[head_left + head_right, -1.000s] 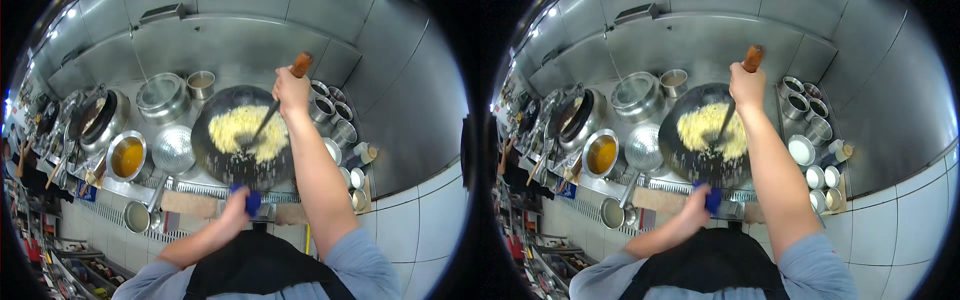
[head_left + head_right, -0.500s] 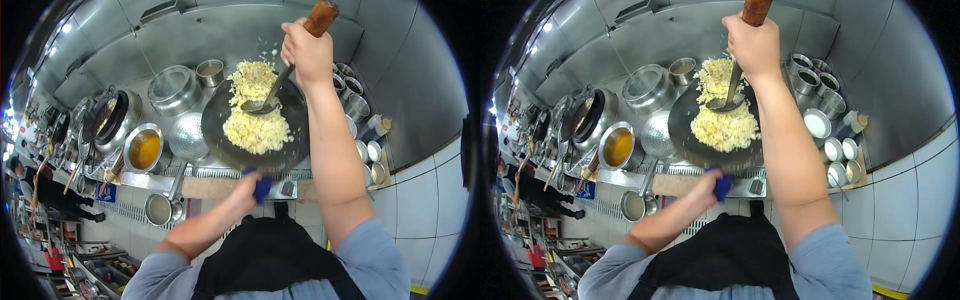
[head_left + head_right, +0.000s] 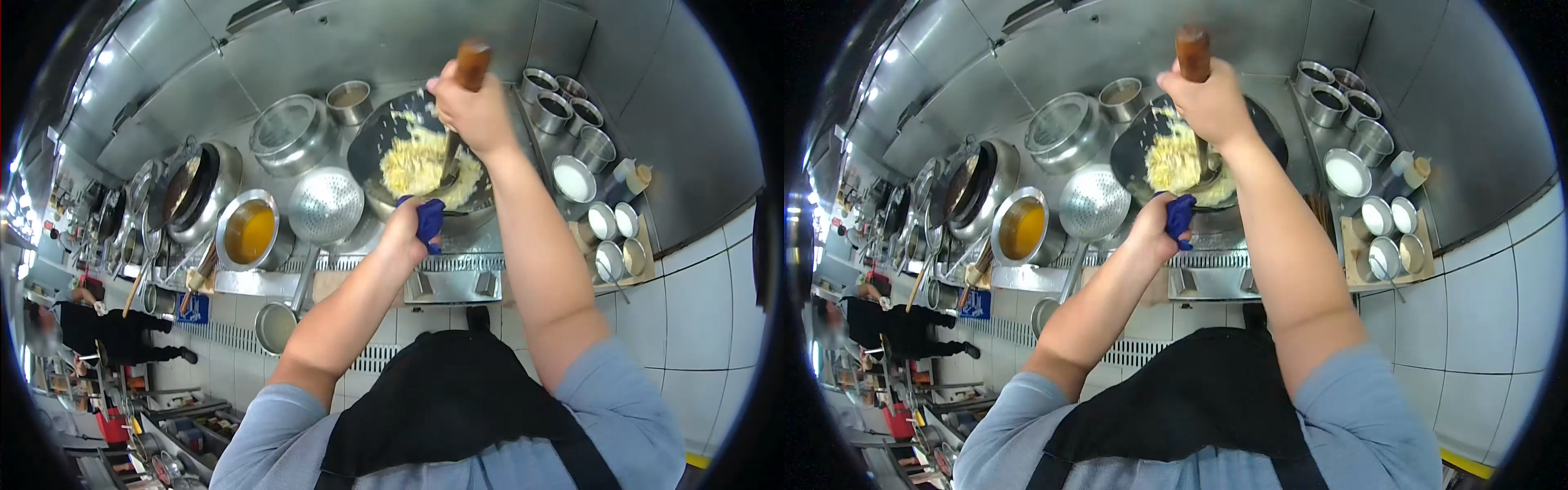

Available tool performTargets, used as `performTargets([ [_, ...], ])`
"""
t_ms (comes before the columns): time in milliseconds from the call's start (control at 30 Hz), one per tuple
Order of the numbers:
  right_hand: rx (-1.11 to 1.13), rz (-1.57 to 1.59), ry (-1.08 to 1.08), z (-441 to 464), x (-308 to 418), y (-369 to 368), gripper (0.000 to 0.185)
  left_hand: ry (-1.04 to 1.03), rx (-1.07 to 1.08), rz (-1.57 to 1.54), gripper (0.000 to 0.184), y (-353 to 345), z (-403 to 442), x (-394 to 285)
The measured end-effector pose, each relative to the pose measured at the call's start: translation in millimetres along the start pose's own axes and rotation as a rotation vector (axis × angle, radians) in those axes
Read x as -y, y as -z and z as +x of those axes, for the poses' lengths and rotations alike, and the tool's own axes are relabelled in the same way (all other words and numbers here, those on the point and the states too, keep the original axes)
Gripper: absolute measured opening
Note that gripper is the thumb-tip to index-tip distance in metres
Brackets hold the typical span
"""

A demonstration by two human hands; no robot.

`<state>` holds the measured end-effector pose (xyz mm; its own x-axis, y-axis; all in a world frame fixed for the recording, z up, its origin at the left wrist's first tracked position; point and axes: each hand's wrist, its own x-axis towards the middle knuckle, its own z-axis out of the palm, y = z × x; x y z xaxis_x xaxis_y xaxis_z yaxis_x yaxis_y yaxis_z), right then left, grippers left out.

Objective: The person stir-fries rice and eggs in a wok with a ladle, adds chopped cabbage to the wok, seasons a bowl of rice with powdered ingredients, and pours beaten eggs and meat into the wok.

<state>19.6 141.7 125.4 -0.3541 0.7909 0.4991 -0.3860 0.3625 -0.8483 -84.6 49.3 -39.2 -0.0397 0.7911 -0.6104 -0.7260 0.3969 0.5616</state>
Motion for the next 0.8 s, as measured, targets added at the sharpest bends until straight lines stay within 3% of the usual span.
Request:
performTargets([
  [67,-0.157,-0.238,0.06,22,-50,21,0.023,-0.043,-0.149,0.088,0.019,15,1,38],
  [133,-0.079,-0.17,0.132,47,-33,32,0.024,0.025,-0.216,0.122,0.022,46,0,74],
  [200,0.085,-0.061,0.171,53,22,26,0.027,0.181,-0.128,0.259,0.024,69,-18,88],
  [300,0.141,0.029,0.141,32,59,17,0.028,0.063,-0.138,0.182,0.022,17,-60,65],
  [333,0.073,0.054,0.098,23,54,15,0.029,0.11,-0.181,0.073,0.021,0,-60,45],
  [400,-0.055,0.002,-0.022,20,10,12,0.028,-0.049,-0.081,0.023,0.021,-7,-25,14],
  [467,-0.237,-0.182,0.071,44,-62,32,0.024,-0.049,-0.16,0.09,0.021,8,-7,29],
  [533,-0.34,-0.119,0.066,67,-46,39,0.021,-0.06,-0.164,0.054,0.022,31,-9,62],
  [600,-0.29,0.133,0.024,86,-1,39,0.021,0.08,-0.185,0.195,0.023,49,-29,83],
  [667,-0.237,0.135,0.0,82,38,32,0.022,-0.045,-0.142,0.154,0.024,36,-52,87],
  [733,-0.195,0.119,-0.052,68,44,23,0.022,0.041,-0.102,-0.036,0.022,-2,-72,43],
  [800,-0.184,0.066,-0.149,58,17,13,0.02,-0.044,-0.081,-0.038,0.019,-7,-43,12],
])
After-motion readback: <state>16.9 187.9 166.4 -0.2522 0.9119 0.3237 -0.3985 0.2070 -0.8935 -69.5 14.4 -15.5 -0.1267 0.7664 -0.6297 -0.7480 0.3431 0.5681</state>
